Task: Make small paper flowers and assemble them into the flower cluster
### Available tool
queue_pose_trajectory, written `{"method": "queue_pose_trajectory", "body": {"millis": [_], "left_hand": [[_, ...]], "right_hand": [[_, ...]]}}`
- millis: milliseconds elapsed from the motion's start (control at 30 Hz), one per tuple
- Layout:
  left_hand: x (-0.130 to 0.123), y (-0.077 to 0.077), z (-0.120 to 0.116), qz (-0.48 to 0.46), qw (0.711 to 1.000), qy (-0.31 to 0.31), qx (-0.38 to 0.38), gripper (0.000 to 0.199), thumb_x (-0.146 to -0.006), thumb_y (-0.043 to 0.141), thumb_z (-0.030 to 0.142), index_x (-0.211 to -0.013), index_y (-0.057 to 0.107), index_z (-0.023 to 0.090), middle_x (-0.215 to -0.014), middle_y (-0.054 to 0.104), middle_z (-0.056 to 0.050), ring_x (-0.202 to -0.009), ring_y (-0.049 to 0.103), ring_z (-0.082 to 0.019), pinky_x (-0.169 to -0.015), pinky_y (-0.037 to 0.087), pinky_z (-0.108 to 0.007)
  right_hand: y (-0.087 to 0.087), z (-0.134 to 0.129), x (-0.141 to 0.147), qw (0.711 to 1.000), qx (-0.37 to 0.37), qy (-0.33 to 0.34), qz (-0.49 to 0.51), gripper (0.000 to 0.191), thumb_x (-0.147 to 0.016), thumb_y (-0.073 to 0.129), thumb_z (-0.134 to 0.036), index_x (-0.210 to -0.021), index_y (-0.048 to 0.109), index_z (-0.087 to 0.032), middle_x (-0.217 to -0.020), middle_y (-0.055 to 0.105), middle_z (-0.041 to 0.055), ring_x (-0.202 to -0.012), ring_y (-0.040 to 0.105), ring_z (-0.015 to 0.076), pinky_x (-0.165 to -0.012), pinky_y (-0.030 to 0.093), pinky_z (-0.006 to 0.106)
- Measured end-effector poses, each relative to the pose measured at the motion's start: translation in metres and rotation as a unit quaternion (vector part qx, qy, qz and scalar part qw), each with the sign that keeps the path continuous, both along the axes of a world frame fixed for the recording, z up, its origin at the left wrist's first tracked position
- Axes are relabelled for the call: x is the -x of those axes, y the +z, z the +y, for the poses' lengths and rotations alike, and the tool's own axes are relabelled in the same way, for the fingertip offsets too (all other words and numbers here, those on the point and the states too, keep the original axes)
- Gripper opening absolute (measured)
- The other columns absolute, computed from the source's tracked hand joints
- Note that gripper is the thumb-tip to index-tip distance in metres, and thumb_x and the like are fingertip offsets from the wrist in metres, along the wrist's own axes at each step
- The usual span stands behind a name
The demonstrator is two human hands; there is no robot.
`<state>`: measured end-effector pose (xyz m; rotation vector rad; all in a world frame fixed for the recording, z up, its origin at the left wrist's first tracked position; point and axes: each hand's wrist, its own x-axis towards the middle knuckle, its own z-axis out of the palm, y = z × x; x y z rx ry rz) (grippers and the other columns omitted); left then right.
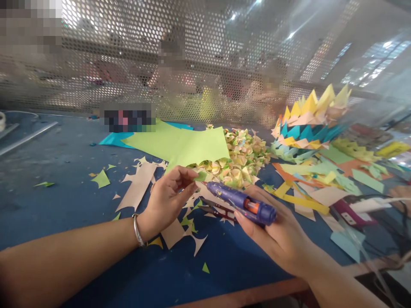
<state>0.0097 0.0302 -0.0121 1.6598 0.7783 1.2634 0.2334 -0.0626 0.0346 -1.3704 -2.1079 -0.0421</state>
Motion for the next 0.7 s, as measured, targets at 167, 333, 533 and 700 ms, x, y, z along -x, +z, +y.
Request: {"method": "queue_pose_trajectory", "body": {"millis": [167,333,533,700], "left_hand": [[-0.0004,0.0036,-0.0015,0.003,1.0,-0.008,-0.003,0.01,-0.086,0.058,0.018,-0.096,0.058,0.017,-0.084,0.065,-0.003,-0.072,0.062,-0.012,-0.066,0.053,-0.026],[0.0,0.005,-0.0026,0.004,1.0,-0.018,-0.007,0.01,-0.086,0.059,0.018,-0.096,0.058,0.017,-0.082,0.063,-0.003,-0.071,0.06,-0.012,-0.065,0.053,-0.025],[-0.0013,0.0036,-0.0024,-0.006,1.0,-0.019,-0.01,0.009,-0.085,0.057,0.016,-0.094,0.057,0.017,-0.083,0.062,-0.003,-0.071,0.06,-0.011,-0.065,0.053,-0.025],[-0.0005,0.0042,-0.003,0.013,1.0,-0.01,-0.018,0.009,-0.086,0.056,0.015,-0.095,0.056,0.017,-0.082,0.064,-0.003,-0.071,0.062,-0.011,-0.065,0.054,-0.025]], "right_hand": [[0.001,0.0032,0.0032,1.0,-0.01,0.025,-0.01,0.005,-0.092,0.056,-0.027,-0.096,0.057,-0.024,-0.076,0.061,-0.0013,-0.056,0.058,0.0139,-0.059,0.053,0.025],[0.0004,0.0068,0.0051,0.998,-0.032,0.048,-0.024,0.003,-0.092,0.056,-0.022,-0.094,0.055,-0.025,-0.078,0.061,-0.0013,-0.067,0.065,0.015,-0.067,0.055,0.024],[-0.0037,0.0068,0.0022,0.997,-0.036,0.052,-0.032,0.006,-0.092,0.056,-0.02,-0.095,0.054,-0.025,-0.081,0.064,-0.0005,-0.071,0.067,0.0163,-0.067,0.055,0.024],[-0.0072,0.0066,-0.0016,0.997,-0.046,0.052,-0.043,0.009,-0.091,0.057,-0.02,-0.097,0.055,-0.025,-0.083,0.065,-0.0001,-0.079,0.069,0.0185,-0.074,0.056,0.025]]}}
